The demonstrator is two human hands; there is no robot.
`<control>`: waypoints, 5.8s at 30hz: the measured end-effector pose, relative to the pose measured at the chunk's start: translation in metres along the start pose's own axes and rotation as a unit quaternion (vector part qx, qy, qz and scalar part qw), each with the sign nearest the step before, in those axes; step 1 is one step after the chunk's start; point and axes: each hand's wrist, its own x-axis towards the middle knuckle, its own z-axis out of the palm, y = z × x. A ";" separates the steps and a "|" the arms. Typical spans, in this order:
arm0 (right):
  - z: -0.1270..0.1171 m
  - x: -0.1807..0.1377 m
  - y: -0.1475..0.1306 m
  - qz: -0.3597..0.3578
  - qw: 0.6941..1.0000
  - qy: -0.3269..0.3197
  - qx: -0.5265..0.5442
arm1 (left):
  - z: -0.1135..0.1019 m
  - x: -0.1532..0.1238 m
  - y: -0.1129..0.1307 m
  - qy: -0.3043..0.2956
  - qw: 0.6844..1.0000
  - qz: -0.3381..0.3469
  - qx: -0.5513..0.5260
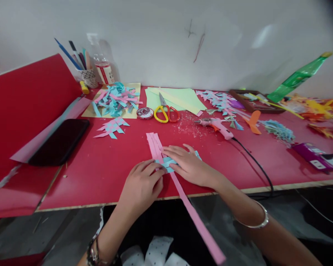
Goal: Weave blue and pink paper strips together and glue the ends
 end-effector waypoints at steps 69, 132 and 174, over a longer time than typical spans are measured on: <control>-0.018 -0.001 0.013 0.038 0.999 0.022 0.002 | 0.003 0.023 0.015 0.021 0.989 -0.137 0.054; -0.038 -0.050 0.003 -0.078 0.993 0.050 -0.073 | 0.003 0.024 0.015 -0.016 0.970 -0.221 0.104; 0.003 -0.021 -0.001 -0.034 0.996 0.079 0.006 | 0.005 0.021 0.014 -0.025 0.971 -0.225 0.081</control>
